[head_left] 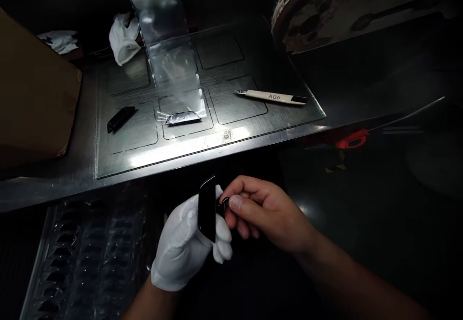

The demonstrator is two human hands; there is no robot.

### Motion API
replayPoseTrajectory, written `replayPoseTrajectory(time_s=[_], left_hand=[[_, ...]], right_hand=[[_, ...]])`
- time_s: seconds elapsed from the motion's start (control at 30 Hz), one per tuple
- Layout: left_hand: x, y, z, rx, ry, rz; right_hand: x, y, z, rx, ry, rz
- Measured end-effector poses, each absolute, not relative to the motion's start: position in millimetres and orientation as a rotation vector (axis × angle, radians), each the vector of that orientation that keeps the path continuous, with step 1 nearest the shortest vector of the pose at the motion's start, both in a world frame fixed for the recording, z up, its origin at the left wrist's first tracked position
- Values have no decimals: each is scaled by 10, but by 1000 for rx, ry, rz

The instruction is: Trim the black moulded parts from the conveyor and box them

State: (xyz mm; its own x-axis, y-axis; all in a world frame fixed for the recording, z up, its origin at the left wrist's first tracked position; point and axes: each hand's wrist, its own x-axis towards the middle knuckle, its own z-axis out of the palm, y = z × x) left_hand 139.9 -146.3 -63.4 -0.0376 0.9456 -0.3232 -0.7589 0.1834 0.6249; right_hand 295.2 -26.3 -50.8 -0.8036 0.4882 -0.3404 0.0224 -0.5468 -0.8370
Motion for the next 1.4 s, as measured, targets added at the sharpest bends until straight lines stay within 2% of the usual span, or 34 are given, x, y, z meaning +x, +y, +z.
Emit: replayPoseTrajectory(time_s=[0.17, 0.27, 0.43, 0.67, 0.77, 0.83, 0.97, 1.03, 1.1, 1.2, 1.23, 1.27, 1.3, 1.4], left_hand=[[1468, -1408, -618, 120, 913, 1362], [1515, -1392, -623, 188, 837, 1422], [1613, -1338, -660, 255, 759, 1430], [1693, -1308, -641, 293, 875, 1401], [1645, -1338, -585, 276, 1011, 1309], [1581, -1350, -540, 296, 1135, 1263], [1448, -1337, -508, 567, 1685, 1112], [1417, -1330, -532, 577, 1731, 1125], [1411, -1340, -567, 448, 1551, 1196], [1387, -1396, -616, 320, 1120, 1342], [1354, -1424, -627, 319, 1001, 1385], [1301, -1460, -631, 328, 921, 1420], [1228, -1505, -626, 336, 876, 1446], [939, -1724, -543, 310, 877, 1552]], right_hand=[[3061, -176, -569, -523, -1876, 1541], [3140, -102, -601, -357, -2029, 1418], [3271, -72, -579, -358, -2016, 1529], [3239, -105, -589, -800, -1535, 2287], [3196, -90, -600, -770, -1503, 2398], [3172, -107, -591, -788, -1690, 2241], [3096, -199, -577, -737, -2176, 1314], [3045, -213, -582, -664, -2228, 1124], [2987, -185, -574, -695, -2186, 1423], [2864, -109, -507, -748, -1971, 2180], [2807, -85, -475, -734, -1987, 2243], [2740, -58, -440, -660, -2089, 2152], [2660, -25, -405, -526, -2241, 1923], [2288, 119, -251, 52, -2485, 1051]])
